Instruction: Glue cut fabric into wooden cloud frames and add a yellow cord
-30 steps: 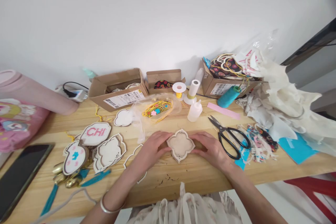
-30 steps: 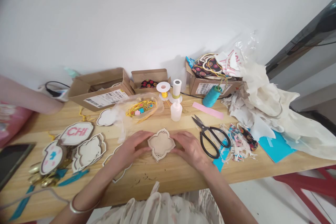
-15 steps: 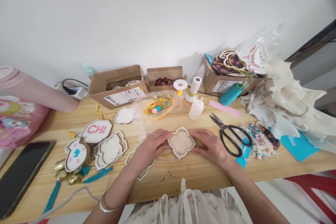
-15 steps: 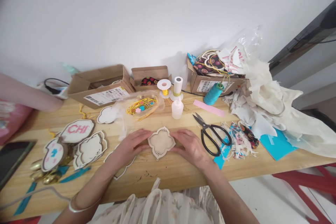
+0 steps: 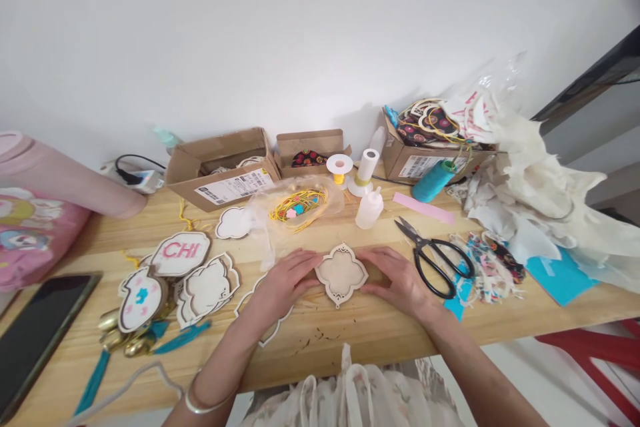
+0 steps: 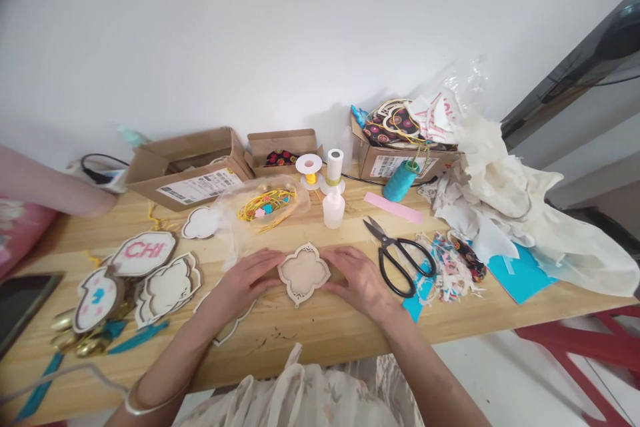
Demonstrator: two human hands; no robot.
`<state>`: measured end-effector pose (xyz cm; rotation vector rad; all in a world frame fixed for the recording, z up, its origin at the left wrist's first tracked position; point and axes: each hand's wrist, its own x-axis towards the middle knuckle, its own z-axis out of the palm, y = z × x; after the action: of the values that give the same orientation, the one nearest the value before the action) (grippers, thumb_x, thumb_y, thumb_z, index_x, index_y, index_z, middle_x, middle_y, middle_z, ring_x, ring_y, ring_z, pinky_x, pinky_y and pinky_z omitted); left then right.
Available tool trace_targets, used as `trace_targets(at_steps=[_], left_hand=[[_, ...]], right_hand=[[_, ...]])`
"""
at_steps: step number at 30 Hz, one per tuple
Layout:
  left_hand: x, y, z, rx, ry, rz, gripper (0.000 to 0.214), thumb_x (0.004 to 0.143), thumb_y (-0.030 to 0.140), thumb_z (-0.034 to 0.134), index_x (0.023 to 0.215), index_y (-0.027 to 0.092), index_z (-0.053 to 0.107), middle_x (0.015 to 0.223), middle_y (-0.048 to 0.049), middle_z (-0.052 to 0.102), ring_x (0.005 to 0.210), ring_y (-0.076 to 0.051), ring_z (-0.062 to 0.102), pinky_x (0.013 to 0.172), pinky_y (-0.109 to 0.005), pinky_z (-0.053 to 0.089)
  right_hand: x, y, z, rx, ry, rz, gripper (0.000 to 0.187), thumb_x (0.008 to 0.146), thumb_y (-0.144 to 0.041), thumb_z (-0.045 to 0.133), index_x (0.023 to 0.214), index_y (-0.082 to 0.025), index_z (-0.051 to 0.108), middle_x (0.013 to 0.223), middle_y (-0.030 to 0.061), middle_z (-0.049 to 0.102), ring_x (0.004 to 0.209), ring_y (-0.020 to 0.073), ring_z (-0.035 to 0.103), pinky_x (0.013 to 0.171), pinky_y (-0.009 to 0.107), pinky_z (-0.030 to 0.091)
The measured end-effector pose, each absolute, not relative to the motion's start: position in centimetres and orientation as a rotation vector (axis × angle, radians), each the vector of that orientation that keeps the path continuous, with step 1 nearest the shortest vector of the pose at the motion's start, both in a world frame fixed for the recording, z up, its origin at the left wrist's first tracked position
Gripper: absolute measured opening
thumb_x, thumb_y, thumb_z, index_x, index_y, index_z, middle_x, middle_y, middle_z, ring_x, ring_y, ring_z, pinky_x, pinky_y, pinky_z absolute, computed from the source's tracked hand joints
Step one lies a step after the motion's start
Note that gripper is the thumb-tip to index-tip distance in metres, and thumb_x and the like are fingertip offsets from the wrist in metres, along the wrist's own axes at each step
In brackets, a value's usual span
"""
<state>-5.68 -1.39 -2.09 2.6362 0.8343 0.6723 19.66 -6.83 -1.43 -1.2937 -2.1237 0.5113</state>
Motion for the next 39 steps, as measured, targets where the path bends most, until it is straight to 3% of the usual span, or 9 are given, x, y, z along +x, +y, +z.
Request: trace_targets(at_steps=[21,32,39], left_hand=[[-5.94,-1.51,-2.81,2.654,0.861,0.682,0.029,0.084,0.033,0.048,0.109,0.020,0.056,0.107,-0.0068,0.066,0.099,-0.015,0.061,0.095,-0.039,0.042],[-6.33,-1.20,-2.62,2.622,0.849,0.672,0.033,0.084,0.034,0.048,0.113,0.020,0.054,0.107,-0.0084,0.066,0.102,-0.016,0.060,0.094,-0.040,0.043],[-6.22,-1.39,-2.94,2.641,0.883,0.634,0.029,0.085,0.035,0.045,0.106,0.020,0.059,0.106,-0.0084,0.067,0.101,-0.015,0.060,0.096,-0.040,0.041]], right_hand=[[19.68,-6.89,-2.24,-1.367,-2.163,0.410,0.042,0.076,-0.035,0.062,0.114,-0.019,0.055,0.100,0.0108,0.065,0.093,0.0221,0.060,0.080,0.036,0.052],[19.50,-6.86,-1.64,-1.320,-2.132,0.498,0.056,0.072,-0.034,0.067,0.124,-0.025,0.046,0.109,0.0067,0.063,0.102,0.0212,0.057,0.087,0.037,0.049],[19.46,-6.78,-2.01,-1.316,-2.129,0.500,0.051,0.074,-0.031,0.064,0.122,-0.024,0.048,0.109,0.0071,0.063,0.099,0.0212,0.057,0.086,0.037,0.049]])
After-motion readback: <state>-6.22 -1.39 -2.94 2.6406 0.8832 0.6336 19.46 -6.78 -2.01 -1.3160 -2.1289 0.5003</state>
